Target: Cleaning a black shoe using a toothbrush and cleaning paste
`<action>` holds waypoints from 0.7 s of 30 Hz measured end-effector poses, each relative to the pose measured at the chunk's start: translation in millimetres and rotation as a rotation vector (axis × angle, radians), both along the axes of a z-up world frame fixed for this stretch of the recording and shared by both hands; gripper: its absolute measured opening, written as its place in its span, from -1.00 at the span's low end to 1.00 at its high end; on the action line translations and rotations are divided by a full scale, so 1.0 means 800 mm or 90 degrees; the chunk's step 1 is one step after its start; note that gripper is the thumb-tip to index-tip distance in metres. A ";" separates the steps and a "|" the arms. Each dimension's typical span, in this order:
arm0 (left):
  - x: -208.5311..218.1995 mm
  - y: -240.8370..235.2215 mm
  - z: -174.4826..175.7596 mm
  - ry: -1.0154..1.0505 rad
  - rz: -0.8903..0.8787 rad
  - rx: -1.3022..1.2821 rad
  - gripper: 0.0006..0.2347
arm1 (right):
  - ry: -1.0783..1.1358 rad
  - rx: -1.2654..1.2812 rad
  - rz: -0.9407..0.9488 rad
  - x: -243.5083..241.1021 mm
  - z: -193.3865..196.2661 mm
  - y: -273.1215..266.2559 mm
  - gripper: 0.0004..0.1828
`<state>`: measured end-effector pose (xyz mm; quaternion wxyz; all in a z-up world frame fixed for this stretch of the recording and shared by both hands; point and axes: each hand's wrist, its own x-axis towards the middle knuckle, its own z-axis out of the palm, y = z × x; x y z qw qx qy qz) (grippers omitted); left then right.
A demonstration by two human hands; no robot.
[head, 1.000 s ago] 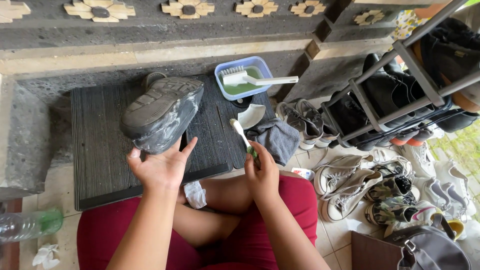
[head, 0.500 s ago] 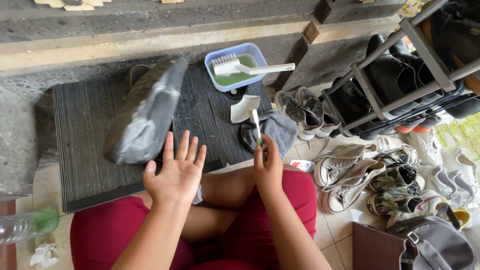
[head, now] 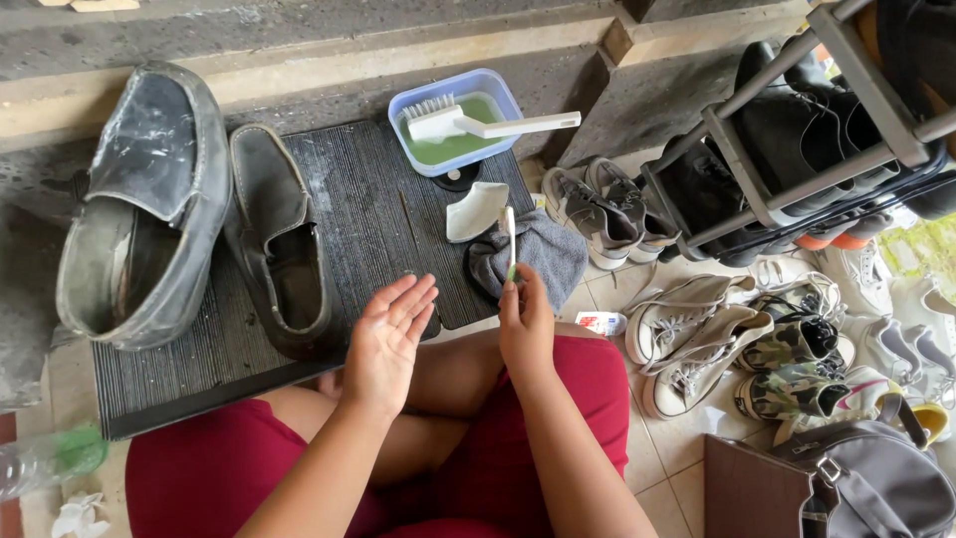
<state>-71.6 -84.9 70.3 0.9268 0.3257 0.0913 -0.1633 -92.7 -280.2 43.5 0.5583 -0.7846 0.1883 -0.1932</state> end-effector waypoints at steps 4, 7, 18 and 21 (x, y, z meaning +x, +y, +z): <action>0.015 -0.017 -0.022 -0.175 -0.020 0.236 -0.58 | -0.006 0.025 0.005 0.005 0.008 0.005 -0.68; 0.035 -0.027 -0.025 -0.365 0.033 0.458 -0.64 | -0.008 0.024 0.008 0.007 0.012 0.004 -0.67; 0.121 -0.095 -0.065 -0.654 0.192 0.941 -0.40 | -0.020 0.078 0.003 0.033 0.015 -0.004 -0.65; 0.123 -0.095 -0.071 -0.634 0.189 0.913 -0.44 | 0.010 0.061 0.027 0.044 0.025 -0.003 -0.65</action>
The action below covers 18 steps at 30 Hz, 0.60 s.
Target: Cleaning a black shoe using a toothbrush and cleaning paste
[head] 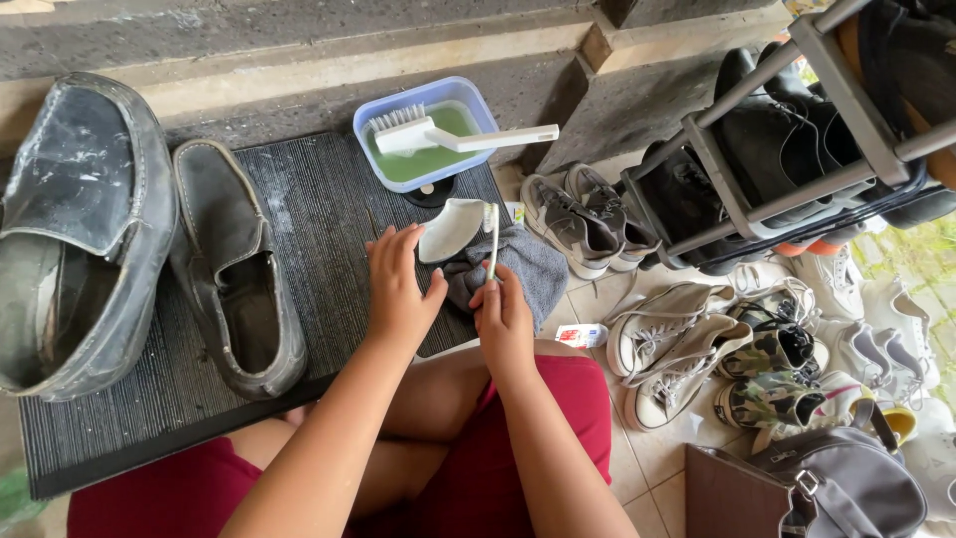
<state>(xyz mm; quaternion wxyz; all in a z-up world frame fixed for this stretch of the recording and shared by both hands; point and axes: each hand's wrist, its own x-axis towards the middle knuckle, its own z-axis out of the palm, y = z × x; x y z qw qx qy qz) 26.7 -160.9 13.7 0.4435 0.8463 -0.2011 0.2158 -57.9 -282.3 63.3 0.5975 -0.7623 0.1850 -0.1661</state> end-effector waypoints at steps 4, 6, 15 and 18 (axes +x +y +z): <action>-0.004 0.007 0.008 -0.017 0.006 -0.015 -0.52 | 0.037 -0.056 0.033 0.021 0.001 0.016 -0.66; -0.003 0.012 0.007 -0.028 0.053 -0.074 -0.60 | 0.052 -0.136 0.087 0.029 0.004 0.031 -0.66; -0.017 0.072 0.020 0.063 0.201 -0.205 -0.66 | 0.050 -0.564 0.154 0.065 -0.016 0.106 -0.62; -0.022 0.072 0.055 0.032 0.170 -0.163 -0.68 | 0.076 -0.520 0.184 0.073 -0.018 0.104 -0.52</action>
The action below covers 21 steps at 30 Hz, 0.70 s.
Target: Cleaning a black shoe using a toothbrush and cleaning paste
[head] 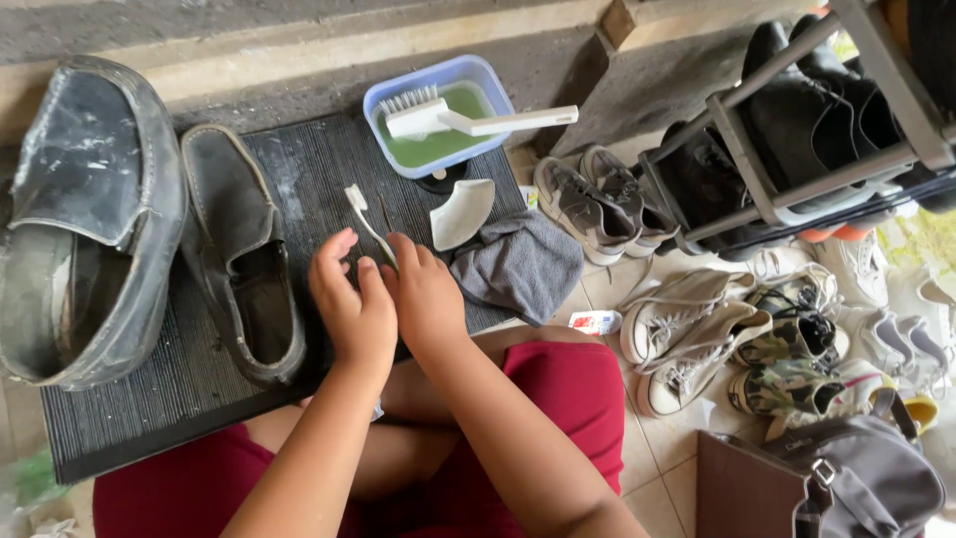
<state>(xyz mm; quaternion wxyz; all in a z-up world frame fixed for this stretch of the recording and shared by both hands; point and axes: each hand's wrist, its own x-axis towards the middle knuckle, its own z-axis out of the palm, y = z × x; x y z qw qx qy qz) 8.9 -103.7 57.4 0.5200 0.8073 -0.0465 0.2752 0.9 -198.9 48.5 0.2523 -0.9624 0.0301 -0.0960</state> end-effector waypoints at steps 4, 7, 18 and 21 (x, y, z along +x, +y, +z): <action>-0.014 -0.038 0.040 -0.107 -0.043 0.060 -0.72 | 0.048 0.130 -0.015 -0.024 0.020 -0.029 -0.53; -0.026 -0.088 0.060 -0.222 -0.156 0.029 -0.74 | 0.052 0.152 -0.013 -0.052 0.022 -0.071 -0.55; -0.095 -0.293 0.046 -0.312 -0.498 -0.028 -0.76 | -0.137 0.116 -0.210 -0.186 0.012 -0.267 -0.80; -0.113 -0.342 0.024 -0.272 -0.545 -0.002 -0.74 | -0.163 0.106 -0.263 -0.207 0.019 -0.299 -0.80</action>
